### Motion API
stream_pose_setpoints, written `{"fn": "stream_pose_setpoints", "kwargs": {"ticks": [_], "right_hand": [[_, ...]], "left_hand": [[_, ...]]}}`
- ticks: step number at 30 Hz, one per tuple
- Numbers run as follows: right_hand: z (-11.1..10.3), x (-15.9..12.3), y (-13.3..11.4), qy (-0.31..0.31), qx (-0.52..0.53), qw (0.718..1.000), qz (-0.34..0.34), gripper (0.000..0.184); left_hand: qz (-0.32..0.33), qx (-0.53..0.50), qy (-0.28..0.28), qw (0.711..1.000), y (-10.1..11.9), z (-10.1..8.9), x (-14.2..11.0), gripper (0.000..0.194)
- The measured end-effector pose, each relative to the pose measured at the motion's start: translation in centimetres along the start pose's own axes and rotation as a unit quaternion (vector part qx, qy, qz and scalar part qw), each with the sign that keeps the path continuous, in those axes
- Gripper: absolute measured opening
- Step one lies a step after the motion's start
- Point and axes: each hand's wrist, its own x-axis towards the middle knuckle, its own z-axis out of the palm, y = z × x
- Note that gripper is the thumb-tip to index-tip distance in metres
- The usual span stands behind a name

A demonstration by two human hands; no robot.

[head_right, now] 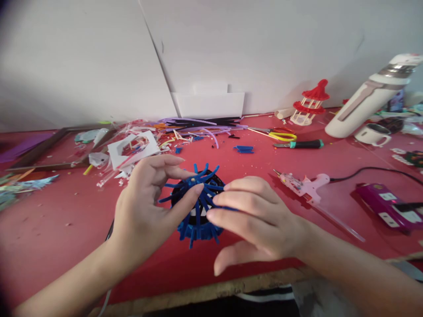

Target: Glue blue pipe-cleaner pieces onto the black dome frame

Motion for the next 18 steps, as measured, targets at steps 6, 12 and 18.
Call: {"fn": "stream_pose_setpoints", "kwargs": {"ticks": [6,12,18], "right_hand": [[-0.6,-1.2,1.4,-0.050,0.058,0.988,0.135,0.041],[0.2,-1.8,1.3,-0.061,0.060,0.993,0.076,0.036],[0.8,-1.6,0.2,-0.027,-0.016,0.997,0.075,0.020]], "left_hand": [[0.044,-0.107,-0.127,0.985,-1.5,-0.8,0.9,0.044],[0.045,-0.174,-0.196,0.964,-2.4,-1.8,2.2,0.042],[0.031,-0.198,-0.185,0.962,-2.0,-2.1,2.3,0.045]]}}
